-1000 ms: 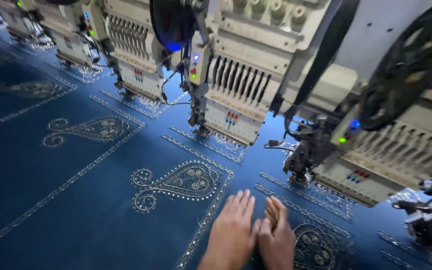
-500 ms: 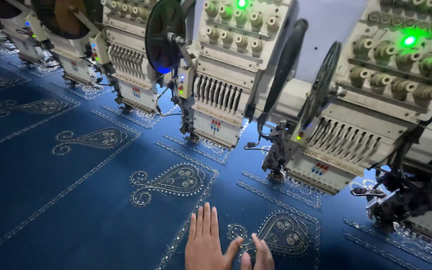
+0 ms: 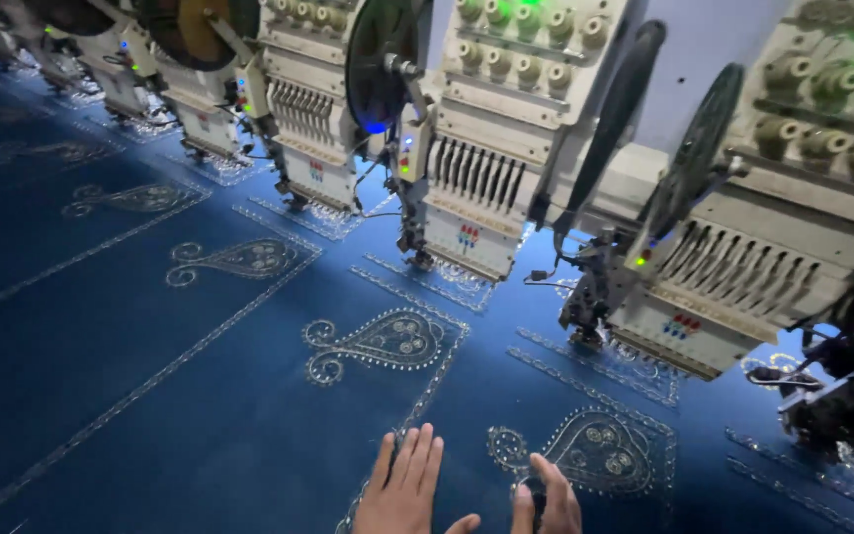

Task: Inspecting embroidered fabric patterns and re-threading a needle on a multi-head industrial embroidery machine.

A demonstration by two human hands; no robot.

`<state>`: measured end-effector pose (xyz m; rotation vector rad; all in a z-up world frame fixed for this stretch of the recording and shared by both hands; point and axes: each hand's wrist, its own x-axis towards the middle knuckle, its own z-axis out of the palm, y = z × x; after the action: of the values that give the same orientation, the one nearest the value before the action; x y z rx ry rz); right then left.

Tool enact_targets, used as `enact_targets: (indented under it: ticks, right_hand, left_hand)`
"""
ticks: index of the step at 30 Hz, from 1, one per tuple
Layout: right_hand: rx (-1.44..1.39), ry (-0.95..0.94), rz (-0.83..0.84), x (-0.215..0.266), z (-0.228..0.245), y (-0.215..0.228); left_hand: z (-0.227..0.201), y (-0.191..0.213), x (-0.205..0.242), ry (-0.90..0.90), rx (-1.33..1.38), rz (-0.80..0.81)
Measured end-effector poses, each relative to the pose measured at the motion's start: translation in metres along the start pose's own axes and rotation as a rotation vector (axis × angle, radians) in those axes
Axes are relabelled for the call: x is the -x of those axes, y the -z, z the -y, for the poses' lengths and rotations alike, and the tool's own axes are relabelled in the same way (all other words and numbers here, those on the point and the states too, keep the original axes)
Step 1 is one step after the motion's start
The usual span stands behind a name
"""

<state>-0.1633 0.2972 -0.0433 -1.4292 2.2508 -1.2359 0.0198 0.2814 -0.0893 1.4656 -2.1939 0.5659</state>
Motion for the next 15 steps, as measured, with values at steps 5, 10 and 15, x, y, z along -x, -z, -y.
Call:
enact_targets:
  ticks: [5, 10, 15]
  right_hand:
    - [0.091, 0.162, 0.001, 0.005, -0.013, -0.011]
    - [0.087, 0.344, -0.083, 0.006, -0.043, -0.043]
    - [0.189, 0.396, -0.038, 0.016, -0.014, -0.073]
  left_hand:
    - [0.040, 0.031, 0.019, 0.130, -0.218, -0.104]
    - [0.097, 0.073, -0.039, 0.469, 0.254, 0.590]
    - [0.132, 0.046, -0.061, 0.451, 0.320, 0.584]
